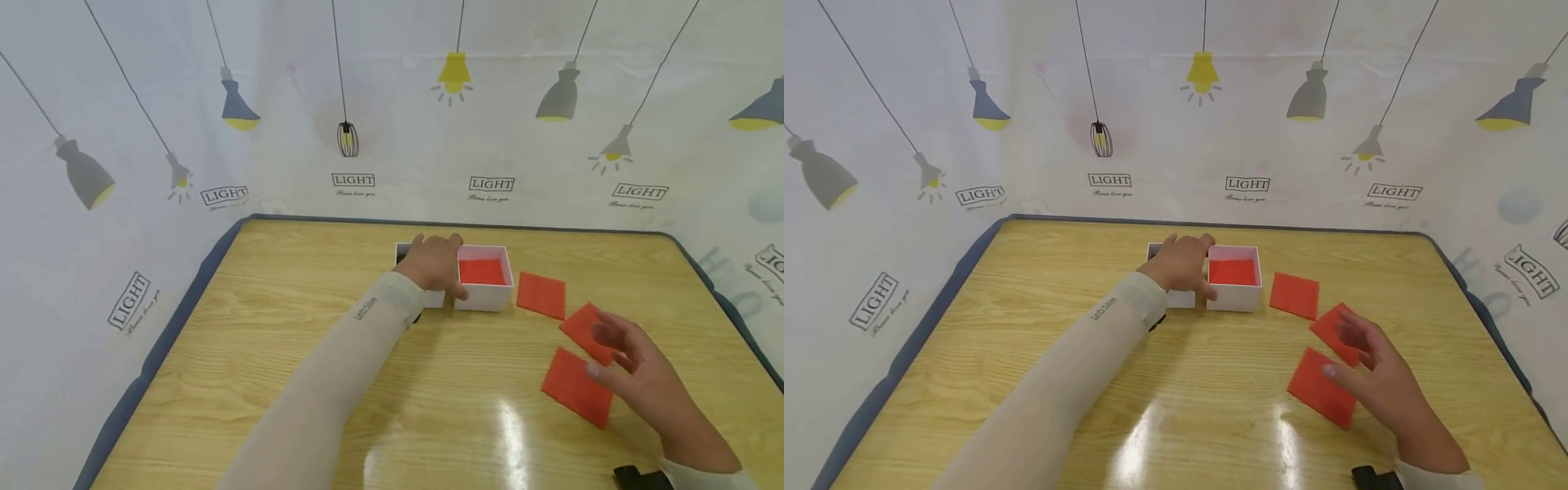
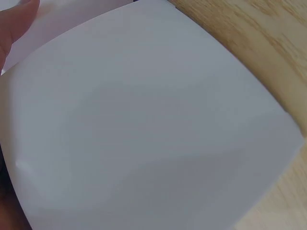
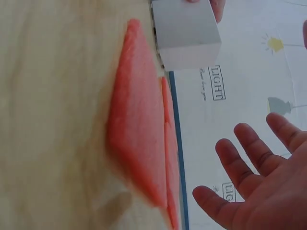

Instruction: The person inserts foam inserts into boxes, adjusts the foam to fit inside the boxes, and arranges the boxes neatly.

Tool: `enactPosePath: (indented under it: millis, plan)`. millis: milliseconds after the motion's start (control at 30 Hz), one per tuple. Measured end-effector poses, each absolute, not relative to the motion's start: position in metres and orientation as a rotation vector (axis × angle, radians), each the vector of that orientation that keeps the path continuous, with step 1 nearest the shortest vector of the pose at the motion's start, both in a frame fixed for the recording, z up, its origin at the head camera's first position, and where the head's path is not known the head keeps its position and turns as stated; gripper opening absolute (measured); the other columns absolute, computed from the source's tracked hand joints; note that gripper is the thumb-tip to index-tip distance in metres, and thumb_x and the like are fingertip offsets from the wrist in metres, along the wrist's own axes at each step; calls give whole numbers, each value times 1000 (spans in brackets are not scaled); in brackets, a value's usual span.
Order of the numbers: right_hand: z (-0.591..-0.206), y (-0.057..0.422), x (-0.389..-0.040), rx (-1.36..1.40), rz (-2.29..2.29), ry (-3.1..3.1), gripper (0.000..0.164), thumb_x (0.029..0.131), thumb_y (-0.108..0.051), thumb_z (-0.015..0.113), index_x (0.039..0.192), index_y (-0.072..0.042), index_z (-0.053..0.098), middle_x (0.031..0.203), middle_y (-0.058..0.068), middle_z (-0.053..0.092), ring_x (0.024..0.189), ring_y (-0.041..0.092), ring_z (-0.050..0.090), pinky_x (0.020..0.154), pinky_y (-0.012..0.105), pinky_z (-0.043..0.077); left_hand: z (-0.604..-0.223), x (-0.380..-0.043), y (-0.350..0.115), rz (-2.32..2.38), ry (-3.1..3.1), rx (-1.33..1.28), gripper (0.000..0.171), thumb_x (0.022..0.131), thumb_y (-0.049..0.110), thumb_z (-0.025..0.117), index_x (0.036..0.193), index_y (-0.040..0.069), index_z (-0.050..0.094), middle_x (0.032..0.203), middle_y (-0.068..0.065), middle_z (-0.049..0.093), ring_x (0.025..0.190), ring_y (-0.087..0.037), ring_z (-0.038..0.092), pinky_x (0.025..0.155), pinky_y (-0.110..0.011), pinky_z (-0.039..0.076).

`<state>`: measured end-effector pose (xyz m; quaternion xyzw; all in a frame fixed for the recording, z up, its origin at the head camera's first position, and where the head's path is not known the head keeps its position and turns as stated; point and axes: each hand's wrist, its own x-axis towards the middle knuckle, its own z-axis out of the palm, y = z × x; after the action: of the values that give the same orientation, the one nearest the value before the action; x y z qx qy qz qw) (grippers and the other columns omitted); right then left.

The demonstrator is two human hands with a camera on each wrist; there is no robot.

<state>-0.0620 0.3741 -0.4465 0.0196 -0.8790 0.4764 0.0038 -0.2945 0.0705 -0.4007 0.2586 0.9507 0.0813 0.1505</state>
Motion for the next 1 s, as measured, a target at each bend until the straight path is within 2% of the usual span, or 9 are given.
enactPosePath:
  millis: [100, 167, 233, 267, 333, 400, 433, 667, 1000]
  plan:
    - [-452, 381, -57, -37, 1497, -2824, 80, 104, -18, 68, 169, -14, 22, 151, -4, 46, 123, -14, 40, 105, 32, 43, -401, -296, 71, 232, 2726, 737, 109, 76, 62, 89, 161, 19, 36, 145, 1, 64, 140, -22, 52, 131, -53, 14]
    - [-455, 384, -54, -96, 1436, -2890, 81, 104, -24, 70, 168, -12, 22, 156, 6, 43, 122, -15, 37, 102, 40, 45, -401, -296, 71, 233, 2731, 734, 109, 75, 62, 89, 161, 20, 36, 145, 1, 64, 140, -22, 52, 131, -52, 14]
    - [-457, 388, -52, -124, 1435, -2925, 81, 104, -26, 70, 167, -7, 22, 161, 18, 38, 128, -5, 40, 104, 58, 42, -402, -295, 71, 234, 2740, 734, 109, 75, 62, 89, 161, 20, 37, 145, 1, 63, 139, -22, 52, 131, -53, 14]
    - [-457, 389, -50, -143, 1406, -2957, 81, 104, -29, 69, 166, -6, 23, 162, 21, 36, 130, 2, 41, 104, 54, 44, -402, -295, 71, 234, 2743, 735, 108, 76, 62, 89, 161, 20, 37, 146, 1, 63, 140, -22, 52, 131, -52, 14]
    - [-458, 392, -48, -180, 1389, -3000, 83, 104, -33, 70, 166, -4, 23, 164, 25, 33, 140, 22, 40, 105, 54, 44, -402, -294, 71, 236, 2744, 735, 108, 76, 62, 89, 161, 20, 37, 146, 1, 62, 140, -22, 51, 131, -52, 14]
    - [-458, 395, -45, -209, 1424, -3014, 86, 104, -34, 70, 166, -3, 21, 166, 29, 28, 144, 43, 33, 106, 68, 39, -401, -294, 71, 241, 2742, 740, 107, 76, 61, 89, 160, 20, 37, 146, 1, 62, 140, -21, 51, 131, -52, 14]
    - [-458, 396, -44, -228, 1402, -3034, 87, 103, -36, 70, 167, -3, 20, 167, 30, 27, 144, 49, 31, 105, 66, 39, -401, -293, 70, 243, 2739, 741, 107, 77, 61, 89, 160, 20, 37, 146, 1, 63, 140, -21, 52, 131, -52, 14]
    - [-458, 403, -40, -271, 1338, -3104, 93, 101, -42, 72, 167, -4, 19, 166, 37, 17, 146, 65, 18, 100, 82, 31, -400, -292, 70, 249, 2734, 746, 107, 77, 60, 89, 160, 19, 37, 147, 0, 62, 141, -22, 51, 131, -52, 14]
    - [-465, 406, -43, -182, 1096, -3260, 97, 91, -49, 82, 159, 2, 35, 157, 43, 24, 137, 64, 28, 97, 82, 38, -403, -295, 70, 237, 2734, 761, 108, 77, 61, 89, 161, 19, 36, 145, 1, 63, 141, -22, 51, 131, -53, 15]
